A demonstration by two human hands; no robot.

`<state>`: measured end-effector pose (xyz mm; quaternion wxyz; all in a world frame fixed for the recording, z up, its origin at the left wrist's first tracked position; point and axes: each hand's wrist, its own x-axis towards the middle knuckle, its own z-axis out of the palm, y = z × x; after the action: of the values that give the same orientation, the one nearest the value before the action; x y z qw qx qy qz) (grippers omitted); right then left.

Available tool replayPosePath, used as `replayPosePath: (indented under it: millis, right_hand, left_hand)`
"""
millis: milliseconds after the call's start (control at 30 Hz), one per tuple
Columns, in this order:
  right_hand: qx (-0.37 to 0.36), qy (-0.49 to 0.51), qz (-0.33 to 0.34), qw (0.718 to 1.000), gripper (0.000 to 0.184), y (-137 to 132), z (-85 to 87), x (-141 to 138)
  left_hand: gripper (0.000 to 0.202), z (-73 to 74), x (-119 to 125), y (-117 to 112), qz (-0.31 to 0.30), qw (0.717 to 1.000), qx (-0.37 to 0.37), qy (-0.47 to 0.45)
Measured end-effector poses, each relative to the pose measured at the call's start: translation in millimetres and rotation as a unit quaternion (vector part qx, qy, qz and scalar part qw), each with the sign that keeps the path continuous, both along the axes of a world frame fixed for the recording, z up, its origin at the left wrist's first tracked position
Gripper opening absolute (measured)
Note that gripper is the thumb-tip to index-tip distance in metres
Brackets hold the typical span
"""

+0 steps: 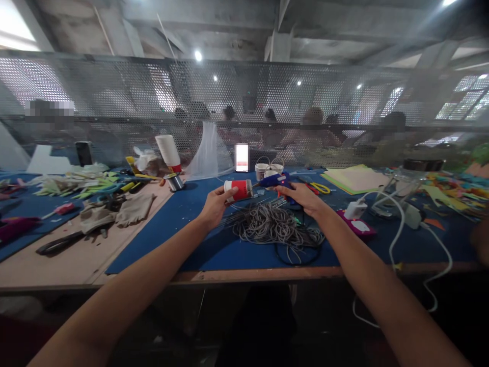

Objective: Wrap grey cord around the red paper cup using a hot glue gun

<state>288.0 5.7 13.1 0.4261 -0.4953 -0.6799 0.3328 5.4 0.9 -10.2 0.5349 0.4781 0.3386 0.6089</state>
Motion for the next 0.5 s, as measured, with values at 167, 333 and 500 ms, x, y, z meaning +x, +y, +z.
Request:
replayPosePath:
  millis: [167, 333, 500]
  right_hand:
    - [-0.047, -0.11, -0.085, 0.989, 0.055, 8.5, -0.1, 27.7]
    - [-0.063, -0.224, -0.152, 0.961, 0.055, 26.1, -12.0, 49.1]
    - [-0.074, -0.332, -0.178, 0.924, 0.06, 36.6, -17.1, 56.9]
  left_hand:
    - [0.041, -3.5, -1.3, 3.1, 0.003, 1.0, 0.007, -0.006]
    - [0.038, -1.4, -0.9, 0.6, 0.0, 1.0, 0.004, -0.011]
    - [0.037, -1.2, -0.3, 0.5, 0.005, 1.0, -0.003, -0.01]
